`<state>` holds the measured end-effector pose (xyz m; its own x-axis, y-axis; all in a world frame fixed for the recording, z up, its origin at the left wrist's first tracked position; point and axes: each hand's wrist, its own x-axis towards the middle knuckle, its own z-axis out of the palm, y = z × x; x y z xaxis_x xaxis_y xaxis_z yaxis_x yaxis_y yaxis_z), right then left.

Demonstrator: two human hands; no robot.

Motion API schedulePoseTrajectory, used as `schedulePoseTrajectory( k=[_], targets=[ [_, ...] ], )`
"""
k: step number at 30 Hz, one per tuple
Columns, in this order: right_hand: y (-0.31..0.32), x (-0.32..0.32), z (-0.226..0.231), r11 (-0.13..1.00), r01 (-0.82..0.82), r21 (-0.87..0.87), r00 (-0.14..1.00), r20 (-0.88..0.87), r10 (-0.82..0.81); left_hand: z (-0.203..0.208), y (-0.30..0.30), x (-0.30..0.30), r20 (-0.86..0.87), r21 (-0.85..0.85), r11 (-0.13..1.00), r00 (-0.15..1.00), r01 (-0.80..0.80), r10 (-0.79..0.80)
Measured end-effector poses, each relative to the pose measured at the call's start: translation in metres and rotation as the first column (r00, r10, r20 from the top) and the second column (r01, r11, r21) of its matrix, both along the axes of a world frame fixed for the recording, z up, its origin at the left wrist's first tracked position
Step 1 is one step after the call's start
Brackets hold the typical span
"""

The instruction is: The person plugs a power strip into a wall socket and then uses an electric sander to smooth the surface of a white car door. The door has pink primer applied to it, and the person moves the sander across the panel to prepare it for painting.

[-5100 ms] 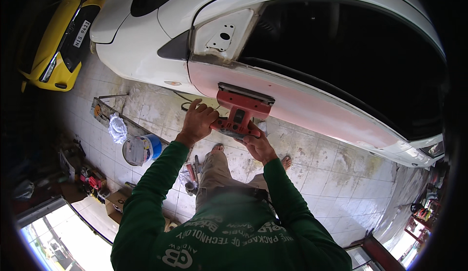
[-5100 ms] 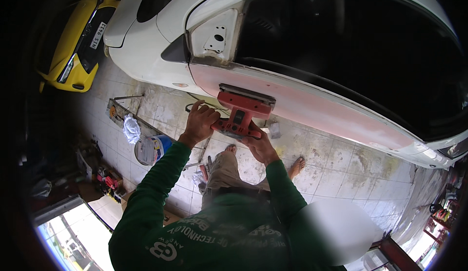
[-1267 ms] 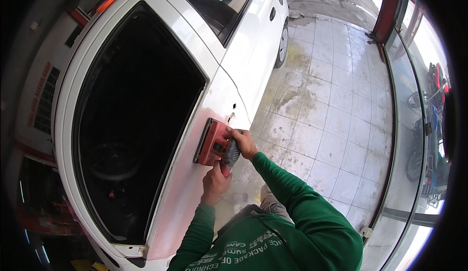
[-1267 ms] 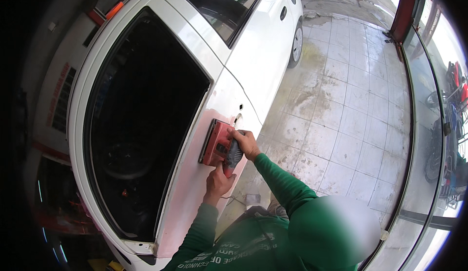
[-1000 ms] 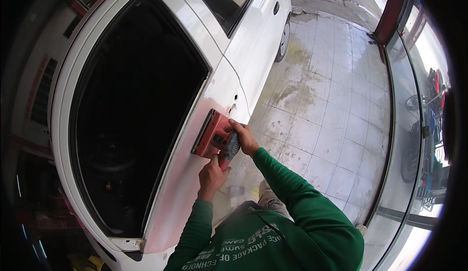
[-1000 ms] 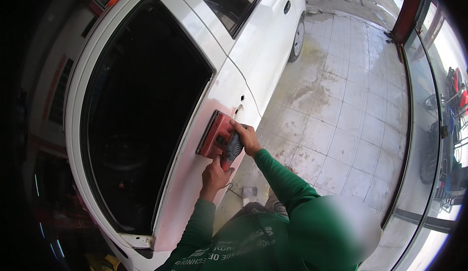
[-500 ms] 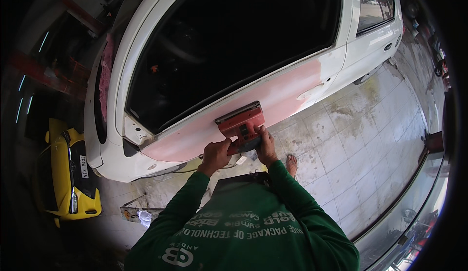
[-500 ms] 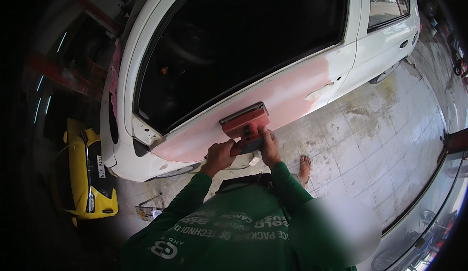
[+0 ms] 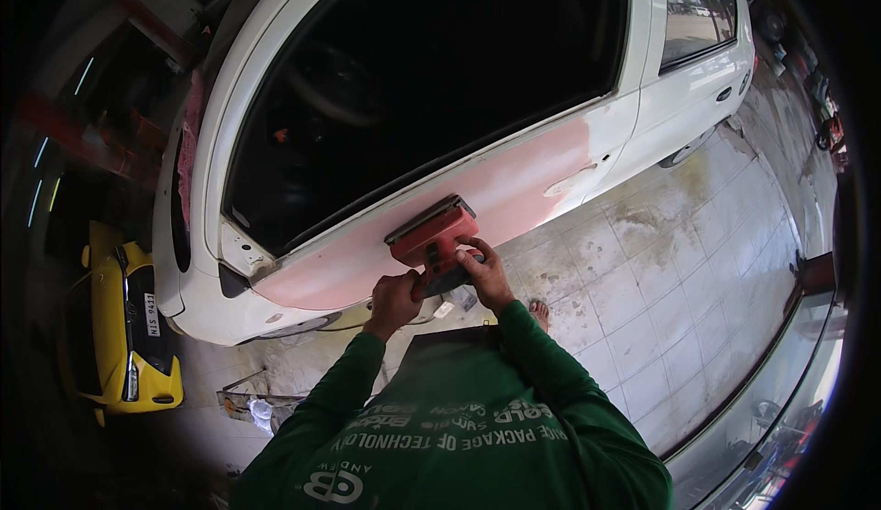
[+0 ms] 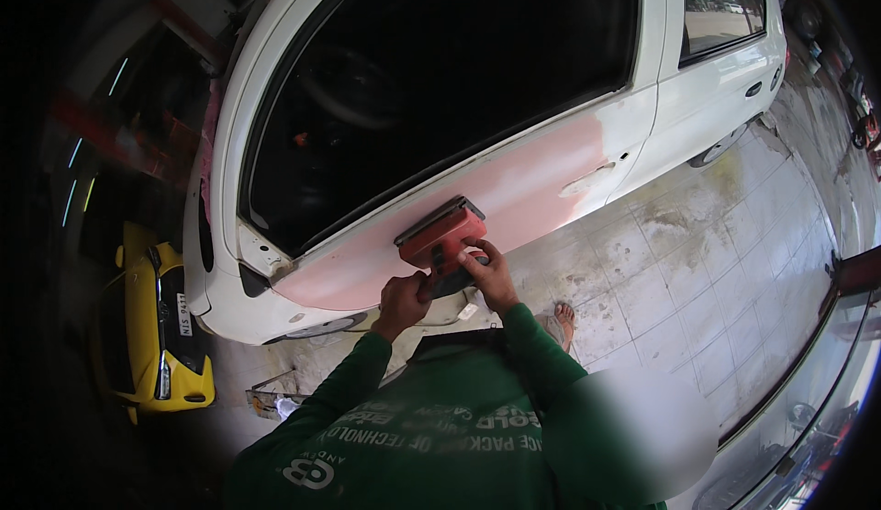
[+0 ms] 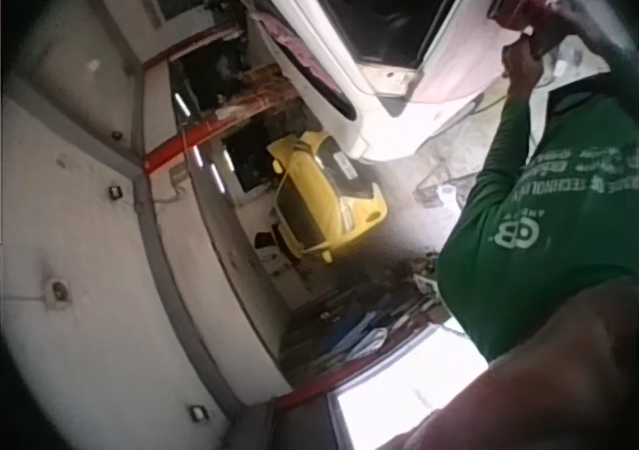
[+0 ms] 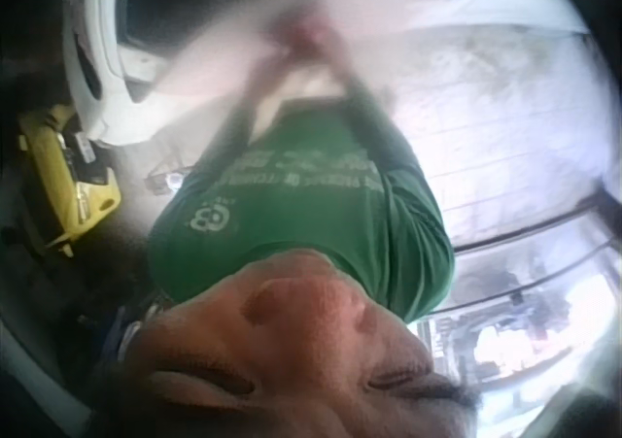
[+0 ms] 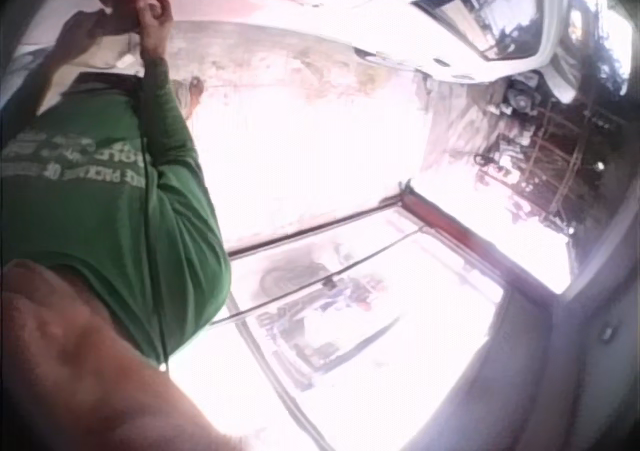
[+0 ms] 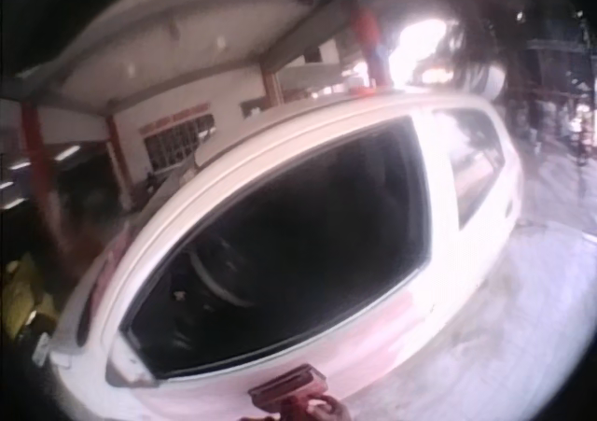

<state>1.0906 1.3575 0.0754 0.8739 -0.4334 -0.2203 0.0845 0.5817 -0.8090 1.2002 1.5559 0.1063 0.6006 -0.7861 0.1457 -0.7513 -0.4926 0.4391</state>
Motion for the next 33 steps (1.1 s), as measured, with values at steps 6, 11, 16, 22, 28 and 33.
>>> schedulePoseTrajectory(
  k=[6,11,16,22,28,33],
  targets=[
    [-0.109,-0.033,0.022,0.998,-0.031,0.05,0.998,-0.048,0.033,0.001,-0.101,-0.037,-0.018,0.012,1.0,1.0,-0.011,0.012],
    [-0.179,-0.057,0.025,0.999,-0.013,0.051,0.999,-0.049,0.015,-0.002,-0.172,-0.068,0.07,-0.021,0.998,0.996,-0.056,0.058],
    [-0.196,-0.059,0.022,1.0,-0.012,0.009,0.997,-0.081,0.013,0.017,-0.198,-0.096,0.097,-0.218,0.96,0.975,-0.175,0.2],
    [-0.146,-0.038,0.033,0.969,-0.245,-0.041,0.953,-0.194,0.232,-0.004,-0.164,-0.106,0.072,-0.318,0.874,0.91,-0.367,0.408],
    [-0.087,-0.003,0.066,0.815,-0.552,-0.177,0.827,-0.239,0.509,-0.042,-0.114,-0.103,-0.089,-0.438,0.672,0.773,-0.597,0.628],
    [-0.143,0.079,0.151,0.399,-0.728,-0.557,0.648,-0.372,0.664,-0.074,-0.105,-0.112,-0.595,-0.5,0.293,0.569,-0.815,0.568]
  ],
)
